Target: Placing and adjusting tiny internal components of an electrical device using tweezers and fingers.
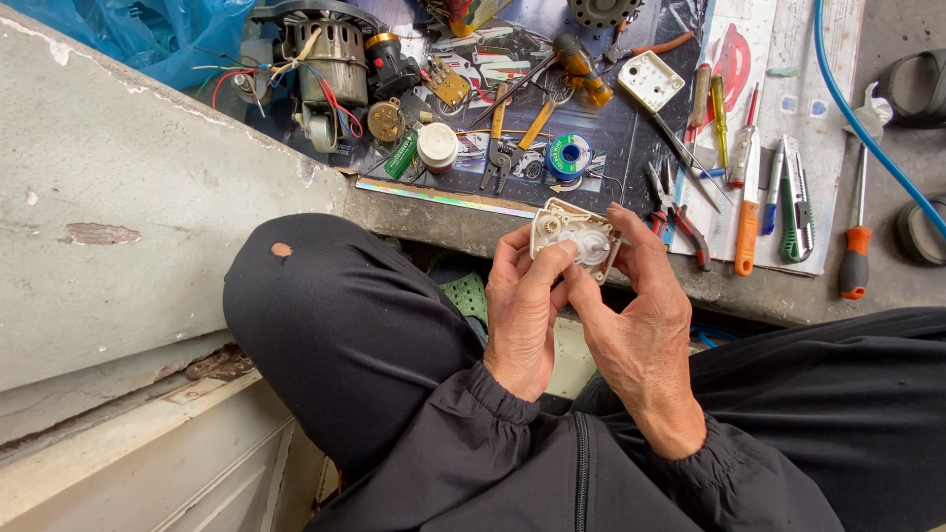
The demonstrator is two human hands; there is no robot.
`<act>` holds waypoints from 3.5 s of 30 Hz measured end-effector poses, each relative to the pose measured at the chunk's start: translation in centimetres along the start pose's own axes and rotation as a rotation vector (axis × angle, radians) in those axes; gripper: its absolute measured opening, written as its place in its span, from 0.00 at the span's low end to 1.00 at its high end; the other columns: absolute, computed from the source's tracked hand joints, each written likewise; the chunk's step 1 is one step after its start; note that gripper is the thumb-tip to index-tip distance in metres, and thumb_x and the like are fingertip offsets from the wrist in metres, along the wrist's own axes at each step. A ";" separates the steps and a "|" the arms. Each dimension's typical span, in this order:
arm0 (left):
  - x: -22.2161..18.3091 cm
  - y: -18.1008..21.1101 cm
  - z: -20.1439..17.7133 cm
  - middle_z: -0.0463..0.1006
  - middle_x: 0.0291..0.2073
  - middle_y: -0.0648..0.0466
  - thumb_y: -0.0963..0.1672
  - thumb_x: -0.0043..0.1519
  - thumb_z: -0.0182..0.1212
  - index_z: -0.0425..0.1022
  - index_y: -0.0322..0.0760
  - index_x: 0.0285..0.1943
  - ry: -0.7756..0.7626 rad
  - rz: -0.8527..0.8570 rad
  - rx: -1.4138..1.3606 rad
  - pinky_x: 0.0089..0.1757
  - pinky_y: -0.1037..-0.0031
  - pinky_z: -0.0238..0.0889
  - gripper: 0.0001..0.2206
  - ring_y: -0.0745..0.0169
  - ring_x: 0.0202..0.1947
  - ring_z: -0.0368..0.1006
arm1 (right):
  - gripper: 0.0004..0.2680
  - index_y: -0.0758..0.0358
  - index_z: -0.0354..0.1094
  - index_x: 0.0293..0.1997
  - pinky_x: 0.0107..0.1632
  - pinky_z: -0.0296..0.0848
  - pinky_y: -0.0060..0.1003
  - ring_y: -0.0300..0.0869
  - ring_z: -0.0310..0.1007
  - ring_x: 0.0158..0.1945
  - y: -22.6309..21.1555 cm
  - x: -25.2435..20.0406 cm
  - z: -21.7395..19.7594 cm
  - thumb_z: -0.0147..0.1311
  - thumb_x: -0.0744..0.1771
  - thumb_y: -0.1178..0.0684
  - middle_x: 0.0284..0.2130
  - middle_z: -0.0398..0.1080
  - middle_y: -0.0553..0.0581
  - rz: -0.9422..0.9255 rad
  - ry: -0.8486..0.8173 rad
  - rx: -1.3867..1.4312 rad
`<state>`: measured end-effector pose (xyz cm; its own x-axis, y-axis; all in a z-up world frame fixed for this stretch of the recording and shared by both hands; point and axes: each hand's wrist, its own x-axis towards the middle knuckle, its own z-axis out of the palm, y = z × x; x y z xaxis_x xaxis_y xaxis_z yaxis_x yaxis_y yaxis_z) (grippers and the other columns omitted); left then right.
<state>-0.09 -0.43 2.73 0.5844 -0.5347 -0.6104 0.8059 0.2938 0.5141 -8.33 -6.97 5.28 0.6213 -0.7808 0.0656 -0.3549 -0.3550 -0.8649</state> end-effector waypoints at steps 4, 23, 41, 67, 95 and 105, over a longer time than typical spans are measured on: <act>0.1 0.0 -0.1 0.75 0.57 0.42 0.40 0.60 0.64 0.67 0.29 0.68 0.000 -0.003 0.009 0.54 0.70 0.71 0.25 0.58 0.53 0.74 | 0.24 0.73 0.63 0.72 0.56 0.78 0.38 0.46 0.79 0.53 0.0 0.0 0.0 0.64 0.66 0.62 0.60 0.76 0.65 -0.016 0.002 -0.019; 0.6 -0.7 -1.1 0.78 0.51 0.47 0.42 0.65 0.62 0.76 0.31 0.55 -0.009 -0.108 -0.021 0.46 0.76 0.71 0.12 0.63 0.47 0.75 | 0.22 0.74 0.64 0.69 0.61 0.77 0.39 0.50 0.78 0.58 0.4 -0.4 -1.0 0.63 0.66 0.62 0.63 0.73 0.66 -0.077 0.028 -0.016; 0.0 -1.5 0.9 0.81 0.54 0.46 0.43 0.62 0.62 0.76 0.28 0.64 0.064 -0.192 0.015 0.51 0.75 0.69 0.21 0.62 0.49 0.76 | 0.20 0.72 0.68 0.64 0.52 0.79 0.38 0.48 0.81 0.50 1.5 -0.4 -2.7 0.63 0.65 0.63 0.56 0.77 0.63 -0.077 0.108 -0.008; -0.9 -1.8 0.2 0.75 0.56 0.44 0.41 0.62 0.64 0.66 0.29 0.67 -0.018 0.013 0.059 0.52 0.73 0.69 0.23 0.60 0.52 0.74 | 0.22 0.73 0.64 0.68 0.64 0.78 0.41 0.54 0.77 0.66 1.3 -1.0 -2.3 0.64 0.65 0.63 0.68 0.71 0.69 -0.120 0.043 0.046; -1.3 -1.5 -1.1 0.78 0.57 0.41 0.40 0.63 0.67 0.66 0.30 0.70 -0.155 0.065 0.115 0.59 0.63 0.71 0.25 0.57 0.53 0.76 | 0.17 0.69 0.62 0.68 0.62 0.80 0.38 0.47 0.77 0.61 1.1 -1.3 -1.6 0.56 0.70 0.64 0.70 0.67 0.62 0.045 0.010 0.283; -1.1 -1.1 -1.1 0.76 0.58 0.40 0.42 0.64 0.62 0.66 0.28 0.69 -0.118 -0.010 0.103 0.57 0.65 0.73 0.24 0.56 0.54 0.75 | 0.13 0.68 0.64 0.63 0.58 0.76 0.35 0.44 0.76 0.55 1.3 -0.9 -1.1 0.56 0.70 0.63 0.69 0.70 0.62 0.126 0.029 0.283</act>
<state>-1.54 0.70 2.21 0.5561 -0.6284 -0.5439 0.7941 0.2086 0.5709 -10.14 -7.26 4.64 0.5631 -0.8254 -0.0406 -0.2170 -0.1004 -0.9710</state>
